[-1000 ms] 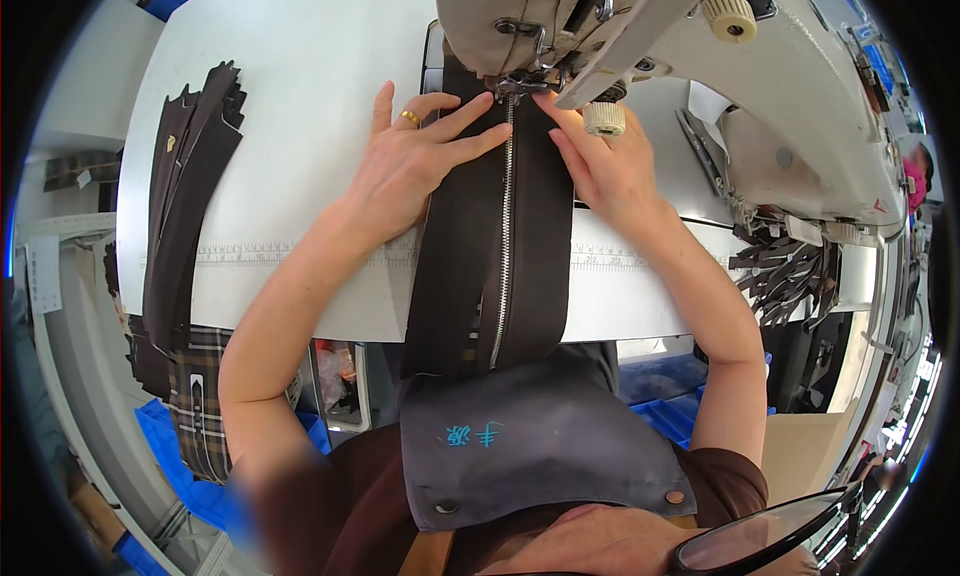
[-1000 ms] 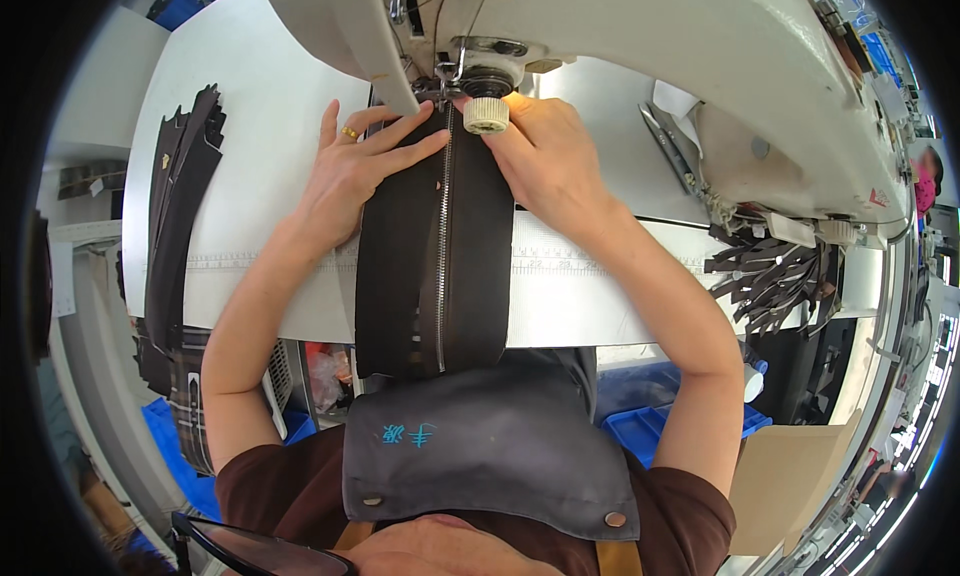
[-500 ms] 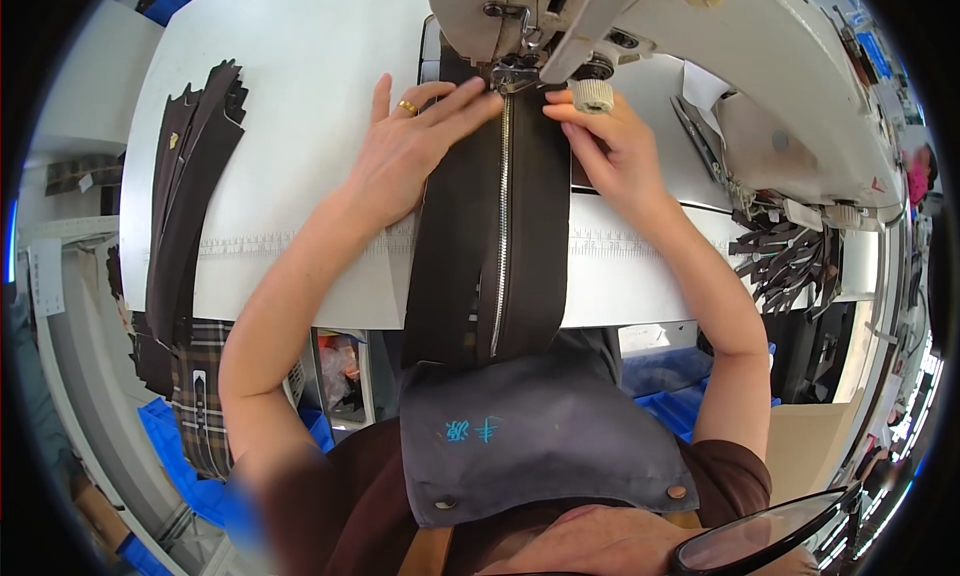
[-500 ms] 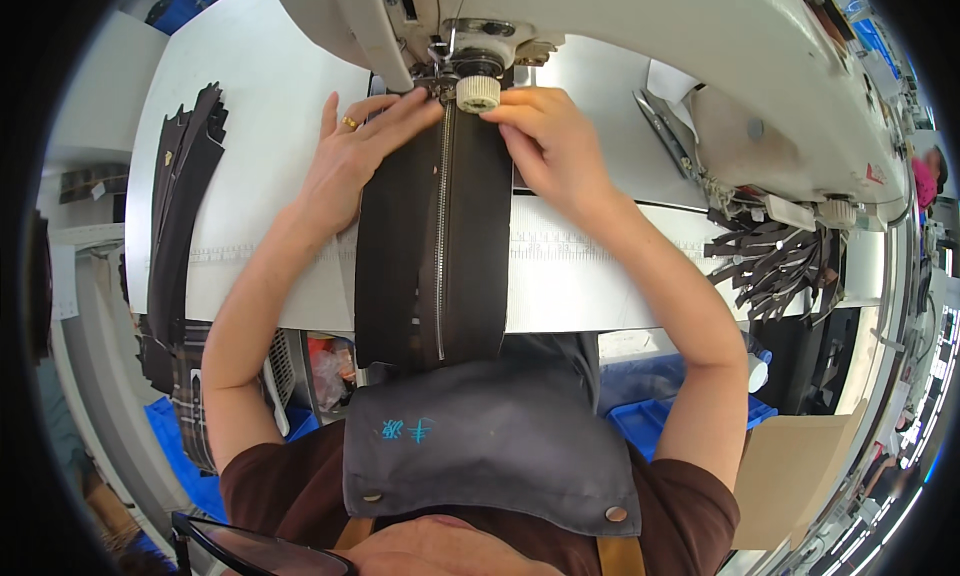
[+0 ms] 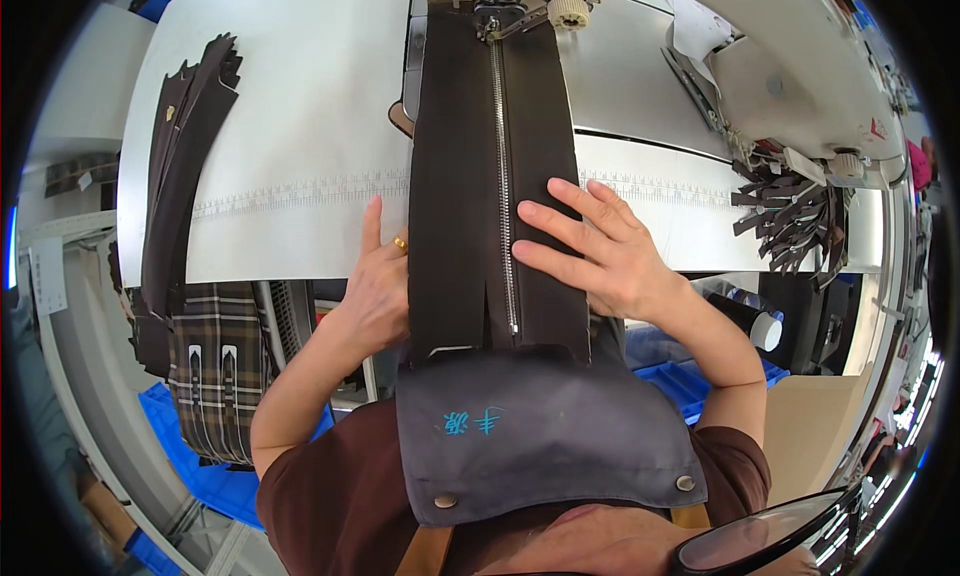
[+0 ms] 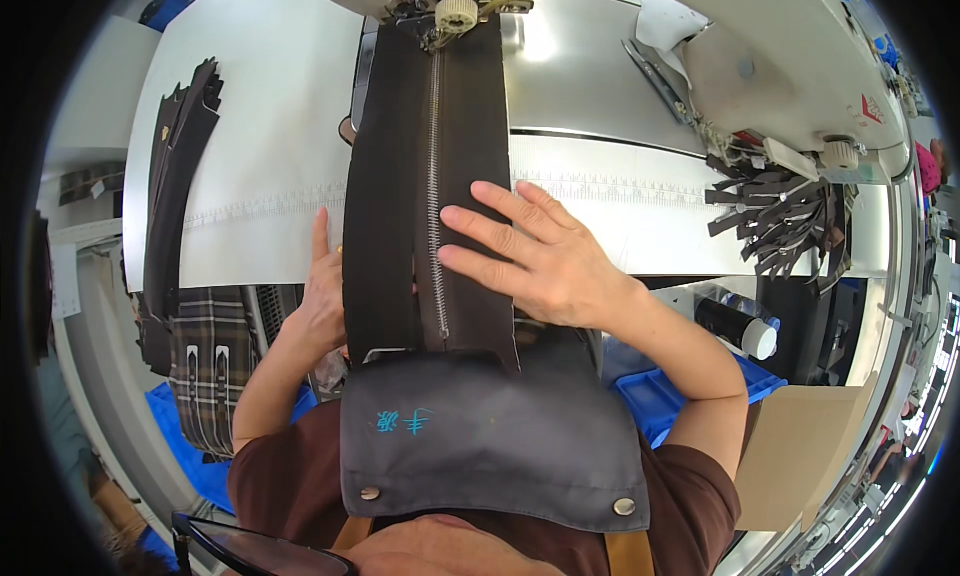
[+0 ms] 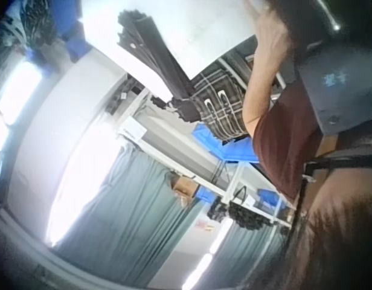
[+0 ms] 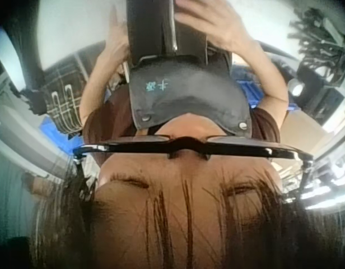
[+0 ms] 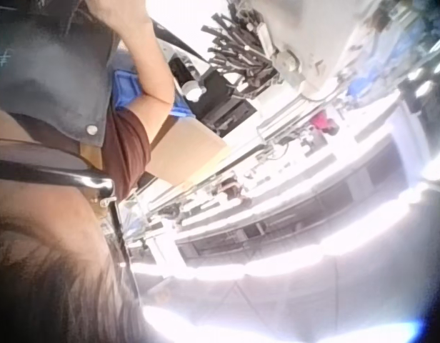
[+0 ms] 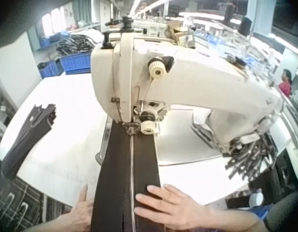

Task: The person sews zippers onto plaid fabric pieces using an industrial sewing machine. They align the zipper with the fabric, guide it under the presser foot, and stitch along the edges. The person handles multiple fabric pieces, sewing zippers on both sides and trimming threads.

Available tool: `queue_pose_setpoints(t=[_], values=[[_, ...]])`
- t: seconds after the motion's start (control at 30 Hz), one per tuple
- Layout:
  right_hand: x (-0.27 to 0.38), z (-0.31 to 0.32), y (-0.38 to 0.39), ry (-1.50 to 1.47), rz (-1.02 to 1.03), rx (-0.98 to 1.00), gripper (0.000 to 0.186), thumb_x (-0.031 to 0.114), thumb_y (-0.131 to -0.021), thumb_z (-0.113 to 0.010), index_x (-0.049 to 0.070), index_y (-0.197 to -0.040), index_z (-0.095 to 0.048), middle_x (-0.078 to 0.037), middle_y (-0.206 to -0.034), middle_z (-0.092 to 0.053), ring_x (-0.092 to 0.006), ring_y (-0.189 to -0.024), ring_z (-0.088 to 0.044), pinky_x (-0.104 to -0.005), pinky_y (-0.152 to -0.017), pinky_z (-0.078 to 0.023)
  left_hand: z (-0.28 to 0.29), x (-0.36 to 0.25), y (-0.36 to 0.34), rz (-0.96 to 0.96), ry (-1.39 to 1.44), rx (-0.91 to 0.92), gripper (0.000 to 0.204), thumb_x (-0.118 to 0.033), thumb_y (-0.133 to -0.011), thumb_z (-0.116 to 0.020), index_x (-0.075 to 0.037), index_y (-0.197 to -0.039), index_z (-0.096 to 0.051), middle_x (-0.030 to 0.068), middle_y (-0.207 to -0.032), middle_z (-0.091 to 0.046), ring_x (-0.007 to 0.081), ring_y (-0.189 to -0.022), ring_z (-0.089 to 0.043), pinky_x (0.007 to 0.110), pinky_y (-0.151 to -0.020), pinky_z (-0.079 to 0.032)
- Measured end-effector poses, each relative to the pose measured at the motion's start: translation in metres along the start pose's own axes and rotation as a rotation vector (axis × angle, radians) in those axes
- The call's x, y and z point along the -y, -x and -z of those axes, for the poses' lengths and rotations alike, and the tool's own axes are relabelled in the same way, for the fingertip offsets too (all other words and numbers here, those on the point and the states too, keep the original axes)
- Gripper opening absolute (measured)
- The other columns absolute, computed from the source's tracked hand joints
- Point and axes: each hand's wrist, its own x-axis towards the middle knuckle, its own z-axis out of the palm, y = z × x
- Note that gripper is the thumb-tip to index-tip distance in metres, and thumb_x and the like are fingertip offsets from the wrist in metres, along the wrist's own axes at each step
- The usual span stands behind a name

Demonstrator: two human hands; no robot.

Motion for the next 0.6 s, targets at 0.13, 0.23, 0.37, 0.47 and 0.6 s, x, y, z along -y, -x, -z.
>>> queue_pose_setpoints(t=[0.13, 0.23, 0.37, 0.47, 0.6], values=[[0.005, 0.012, -0.002, -0.184, -0.095, 0.159, 0.057, 0.001, -0.063, -0.060, 0.010, -0.119, -0.059, -0.008, -0.133, -0.050, -0.0296, -0.125, -0.043, -0.0418, -0.104, -0.035, 0.006, -0.004, -0.005, -0.007, -0.019, 0.020, 0.046, -0.020, -0.077, -0.061, -0.017, -0.122, -0.059, 0.0079, -0.123, -0.056, 0.0271, -0.117, -0.051, 0.063, -0.105, -0.007], [-0.011, 0.017, 0.000, -0.488, -0.042, 0.170, 0.055, -0.001, -0.066, -0.061, 0.007, -0.121, -0.056, -0.011, -0.135, -0.046, -0.0317, -0.124, -0.043, -0.0410, -0.099, -0.039, 0.005, -0.004, -0.004, -0.005, 0.000, 0.000, 0.048, -0.019, -0.077, -0.060, -0.019, -0.125, -0.057, 0.0075, -0.123, -0.055, 0.0263, -0.117, -0.050, 0.063, -0.105, -0.007], [0.008, -0.007, -0.016, -0.129, -0.126, -0.033, 0.045, 0.018, -0.073, -0.070, 0.008, -0.116, -0.060, -0.008, -0.129, -0.052, -0.0283, -0.117, -0.048, -0.0427, -0.096, -0.041, 0.003, -0.005, -0.004, -0.008, 0.014, -0.036, 0.047, -0.020, -0.076, -0.061, -0.020, -0.123, -0.058, 0.0065, -0.123, -0.055, 0.0256, -0.113, -0.051, 0.061, -0.107, -0.006], [0.009, -0.012, -0.010, -0.075, -0.138, -0.044, 0.046, 0.019, -0.074, -0.070, 0.010, -0.118, -0.060, -0.006, -0.130, -0.051, -0.0274, -0.118, -0.047, -0.0434, -0.097, -0.040, 0.004, -0.005, -0.003, -0.047, -0.007, -0.052, 0.046, -0.020, -0.075, -0.062, -0.019, -0.121, -0.060, 0.0069, -0.123, -0.054, 0.0253, -0.112, -0.051, 0.061, -0.106, -0.008], [0.013, -0.015, -0.014, -0.072, -0.150, -0.052, 0.047, 0.020, -0.074, -0.070, 0.011, -0.119, -0.060, -0.005, -0.130, -0.051, -0.0270, -0.119, -0.046, -0.0439, -0.098, -0.039, 0.006, -0.002, -0.003, -0.058, 0.008, -0.041, 0.045, -0.021, -0.070, -0.067, -0.015, -0.114, -0.063, 0.0076, -0.124, -0.053, 0.0259, -0.112, -0.051, 0.062, -0.106, -0.011]])
